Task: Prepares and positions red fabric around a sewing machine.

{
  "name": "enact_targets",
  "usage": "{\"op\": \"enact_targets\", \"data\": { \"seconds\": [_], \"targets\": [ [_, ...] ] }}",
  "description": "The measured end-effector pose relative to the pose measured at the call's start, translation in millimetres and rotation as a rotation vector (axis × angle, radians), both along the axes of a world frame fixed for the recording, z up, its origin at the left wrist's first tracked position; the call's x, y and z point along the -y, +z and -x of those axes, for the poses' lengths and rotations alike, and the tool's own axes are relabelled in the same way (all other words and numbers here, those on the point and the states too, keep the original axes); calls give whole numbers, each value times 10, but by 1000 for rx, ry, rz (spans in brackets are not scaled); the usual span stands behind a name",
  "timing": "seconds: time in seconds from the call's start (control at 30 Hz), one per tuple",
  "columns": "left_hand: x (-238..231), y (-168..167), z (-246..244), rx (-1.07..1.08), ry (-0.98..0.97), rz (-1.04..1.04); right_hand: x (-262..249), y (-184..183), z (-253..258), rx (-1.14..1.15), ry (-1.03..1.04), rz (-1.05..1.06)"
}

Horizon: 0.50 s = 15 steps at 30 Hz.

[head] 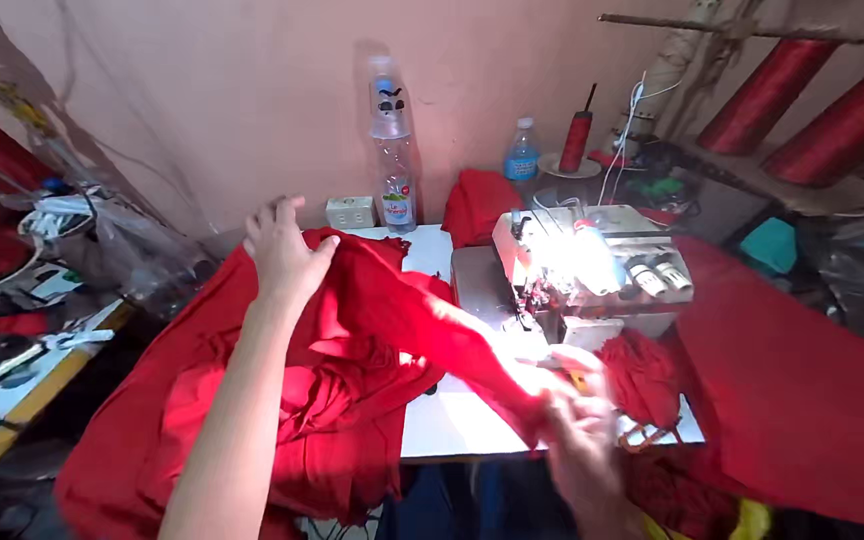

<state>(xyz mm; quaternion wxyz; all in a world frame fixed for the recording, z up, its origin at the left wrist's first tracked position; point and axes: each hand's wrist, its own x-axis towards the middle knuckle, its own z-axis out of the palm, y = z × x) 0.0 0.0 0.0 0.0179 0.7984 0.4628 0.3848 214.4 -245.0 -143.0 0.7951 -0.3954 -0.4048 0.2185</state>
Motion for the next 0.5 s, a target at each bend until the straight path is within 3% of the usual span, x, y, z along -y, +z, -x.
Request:
{"op": "enact_targets", "data": {
  "seconds": [0.07, 0.2, 0.3, 0.4, 0.5],
  "targets": [
    [265, -225, -42, 51, -125, 5, -190, -116, 212, -256, 256, 100],
    [1300, -850, -165, 127, -521, 294, -230, -178, 267, -243, 342, 233],
    [1699, -1102, -306, 62, -430, 293, -217, -139, 238, -165, 355, 195],
    [1696, -1180, -355, 100, -361, 213, -239, -132, 200, -31, 329, 70],
    [1720, -1110, -245, 14, -244, 80, -237, -139, 100, 315, 81, 8]
  ]
}}
